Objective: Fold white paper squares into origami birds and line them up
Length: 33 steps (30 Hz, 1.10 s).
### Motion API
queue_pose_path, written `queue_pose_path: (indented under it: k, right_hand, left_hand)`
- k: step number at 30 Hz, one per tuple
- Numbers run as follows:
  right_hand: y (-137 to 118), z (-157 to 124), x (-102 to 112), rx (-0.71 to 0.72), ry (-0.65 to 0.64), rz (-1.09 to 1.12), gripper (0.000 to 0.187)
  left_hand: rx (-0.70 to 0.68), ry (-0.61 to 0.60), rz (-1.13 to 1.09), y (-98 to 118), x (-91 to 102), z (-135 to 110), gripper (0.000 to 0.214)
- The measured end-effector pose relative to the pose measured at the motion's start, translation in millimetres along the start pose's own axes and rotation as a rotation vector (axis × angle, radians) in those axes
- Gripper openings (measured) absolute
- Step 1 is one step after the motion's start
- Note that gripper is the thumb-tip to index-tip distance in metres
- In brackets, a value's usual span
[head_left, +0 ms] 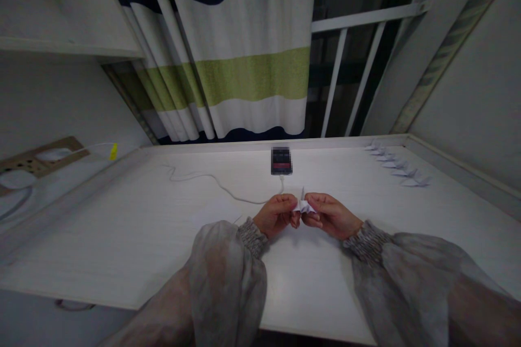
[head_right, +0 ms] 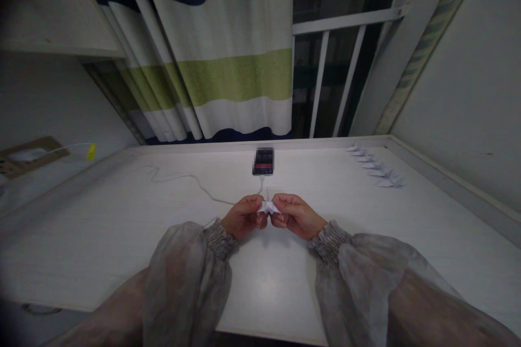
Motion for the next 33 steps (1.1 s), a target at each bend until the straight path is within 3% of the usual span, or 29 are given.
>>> queue_pose_path:
  k: [16,21,27,33]
  right_hand:
    - [-0.9,1.0,-4.1,0.013,-0.008,0.078,0.028]
    - [-0.6,1.2,-4.1,0.015,-0.001,0.095,0.028]
    - [-3.0,2.1,-0.7,0.052,0.012,0.120,0.027]
    - [-4.2,1.1,-1.4,0.054,0.020,0.141,0.027]
  left_hand:
    - [-0.009,-0.050,-0.178,-1.1,-6.5,0.3,0.046]
    - [-0.023,-0.092,-0.256,1.2,-12.0,-0.9,0.046]
    - [-0.020,-0.056,-0.317,3.7,-11.4,-0.5,0.042]
    - [-0.076,-0.121,-0.355,6.2,-16.5,0.7,0.042]
Point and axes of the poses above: each hand's wrist, its own z-axis towards the middle knuckle, its own x-axis out of the back of the hand, y = z × x, the point moved 6 cm from there along z, towards the middle knuckle, and after that the axes turned 14 degrees about -z, right-handed, at the moved point
